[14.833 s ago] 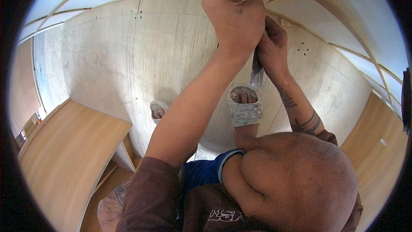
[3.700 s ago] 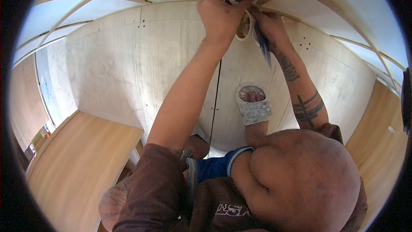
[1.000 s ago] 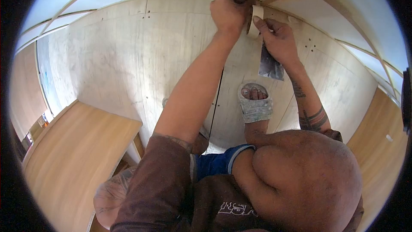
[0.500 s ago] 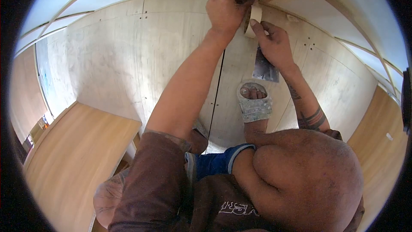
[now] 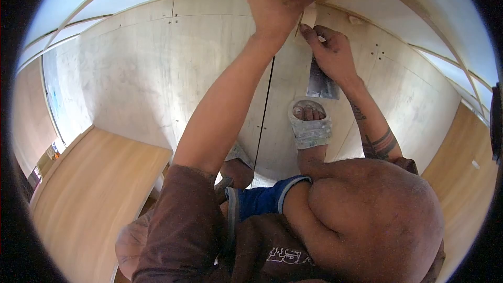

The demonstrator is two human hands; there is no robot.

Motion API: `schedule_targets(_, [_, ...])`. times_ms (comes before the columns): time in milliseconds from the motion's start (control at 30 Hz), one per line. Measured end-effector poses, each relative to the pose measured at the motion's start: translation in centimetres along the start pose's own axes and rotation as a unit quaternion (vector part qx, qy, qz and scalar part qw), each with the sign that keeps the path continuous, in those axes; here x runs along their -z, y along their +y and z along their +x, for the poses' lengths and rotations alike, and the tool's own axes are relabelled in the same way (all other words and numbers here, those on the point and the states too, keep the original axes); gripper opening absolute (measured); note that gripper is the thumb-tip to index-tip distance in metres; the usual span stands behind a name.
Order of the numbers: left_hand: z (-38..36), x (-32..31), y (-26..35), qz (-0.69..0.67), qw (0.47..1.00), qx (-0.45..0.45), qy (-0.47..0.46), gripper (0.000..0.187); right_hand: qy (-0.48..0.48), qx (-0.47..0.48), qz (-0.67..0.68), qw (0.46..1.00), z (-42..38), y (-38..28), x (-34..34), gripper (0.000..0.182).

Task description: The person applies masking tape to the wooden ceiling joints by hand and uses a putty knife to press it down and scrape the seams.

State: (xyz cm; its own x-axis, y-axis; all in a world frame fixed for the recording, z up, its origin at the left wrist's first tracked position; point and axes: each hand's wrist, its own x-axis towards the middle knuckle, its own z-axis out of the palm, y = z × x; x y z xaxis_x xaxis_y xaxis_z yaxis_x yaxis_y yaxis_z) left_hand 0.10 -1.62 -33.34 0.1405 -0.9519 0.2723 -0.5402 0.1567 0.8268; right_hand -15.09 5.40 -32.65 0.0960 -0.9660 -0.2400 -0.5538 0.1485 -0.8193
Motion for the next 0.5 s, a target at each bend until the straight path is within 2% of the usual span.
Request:
schedule_targets(67, [-0.2,0.7,0.3,-0.013,1.000,0.027,-0.007,0.034,0.017,0.027,0.022,0.999,0.1,0.1,-0.1,0.050])
schedule_targets(133, [-0.2,0.9,0.1,-0.029,0.998,0.052,-0.019,0.034,-0.032,-0.062,-0.016,0.997,0.0,-1.2,0.8,0.055])
schedule_targets(200, [-0.7,1.0,-0.5,-0.135,0.975,0.166,-0.066,0.031,-0.016,-0.040,-0.011,0.999,0.0,-0.7,0.7,0.054])
schedule_targets(233, [-1.1,0.6,-1.2,-0.136,0.974,0.167,-0.069,0.031,-0.004,-0.020,-0.007,1.000,-0.2,-0.3,0.6,0.054])
schedule_targets(300, [-1.0,0.0,-2.3,-0.052,0.990,0.105,-0.075,0.031,-0.008,-0.026,-0.002,1.000,-0.3,0.4,0.5,0.054])
schedule_targets(433, [-0.6,-0.6,-2.9,-0.012,0.991,0.105,-0.083,0.034,-0.019,-0.046,-0.004,0.999,-0.4,-0.2,0.7,0.054])
schedule_targets(500, [-0.6,-0.9,-2.8,0.101,0.992,0.050,-0.063,0.047,-0.006,-0.022,-0.008,1.000,-0.3,0.3,0.5,0.054])
